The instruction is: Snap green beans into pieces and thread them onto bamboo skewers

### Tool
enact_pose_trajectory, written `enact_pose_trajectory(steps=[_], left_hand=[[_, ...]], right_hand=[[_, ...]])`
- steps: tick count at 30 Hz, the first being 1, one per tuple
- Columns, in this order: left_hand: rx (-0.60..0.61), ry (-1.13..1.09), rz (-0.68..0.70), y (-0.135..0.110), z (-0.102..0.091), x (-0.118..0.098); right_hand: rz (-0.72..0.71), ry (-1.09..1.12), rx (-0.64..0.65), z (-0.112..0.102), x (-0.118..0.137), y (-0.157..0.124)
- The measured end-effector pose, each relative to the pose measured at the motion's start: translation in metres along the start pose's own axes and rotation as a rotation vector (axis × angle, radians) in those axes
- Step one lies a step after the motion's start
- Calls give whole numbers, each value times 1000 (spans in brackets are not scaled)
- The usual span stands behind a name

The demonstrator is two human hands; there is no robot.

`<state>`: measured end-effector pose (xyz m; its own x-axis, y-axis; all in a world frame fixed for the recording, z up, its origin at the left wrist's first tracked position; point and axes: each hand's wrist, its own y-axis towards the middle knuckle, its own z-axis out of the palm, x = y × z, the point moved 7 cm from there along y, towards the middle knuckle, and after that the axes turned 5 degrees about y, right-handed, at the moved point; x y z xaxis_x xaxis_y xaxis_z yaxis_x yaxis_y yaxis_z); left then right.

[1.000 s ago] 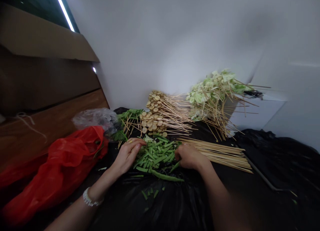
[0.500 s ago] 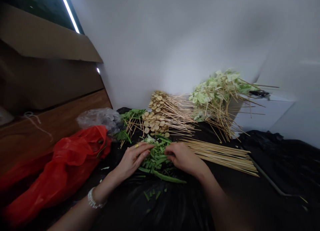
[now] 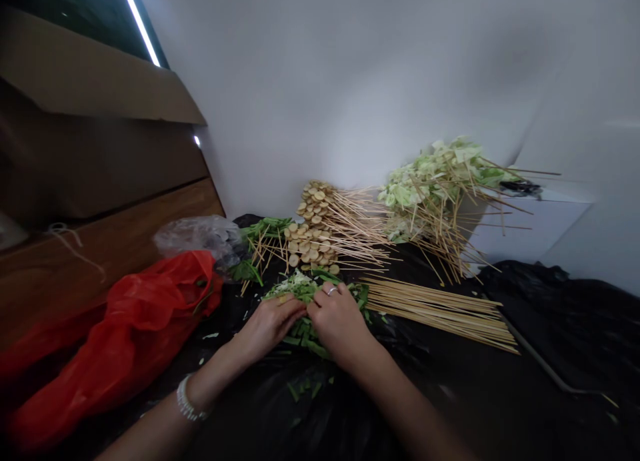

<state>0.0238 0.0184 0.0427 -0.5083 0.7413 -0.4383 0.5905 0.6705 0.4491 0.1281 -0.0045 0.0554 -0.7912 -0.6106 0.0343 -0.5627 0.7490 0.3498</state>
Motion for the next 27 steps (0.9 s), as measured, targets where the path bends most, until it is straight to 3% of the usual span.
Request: enact_pose_trajectory(steps=[4,9,11,14,16,18,20,23,27], left_hand=[[-34,-172,-85,2,-7,-1],[-60,-674,-365,2,-8,11],[-88,-798,-446,1,-6,20],[-250,-892,-524,0,-11,37],[-326,-966,-556,0,-13,46],[-297,-1057,-566,1,-9,47],[-189,-1108,-553,3,-1,41],[-33,-1023,-518,3,10,28],[50,-858,-497,0,15,22]], right_hand=[[15,152,-87,-2,1,-3],[110,567,-351,-23,-8,-7],[215,744,-491,-33,-21,-11],[430,1063,-698,-38,-51,-20],[501,1284,-775,-35,-66,-23],[513,1464,-796,-29,-73,-22],[514,1571,-773,-22,-73,-19],[521,1613,-703,-11,-65,-13],[503,1569,-587,-1,-55,-8]])
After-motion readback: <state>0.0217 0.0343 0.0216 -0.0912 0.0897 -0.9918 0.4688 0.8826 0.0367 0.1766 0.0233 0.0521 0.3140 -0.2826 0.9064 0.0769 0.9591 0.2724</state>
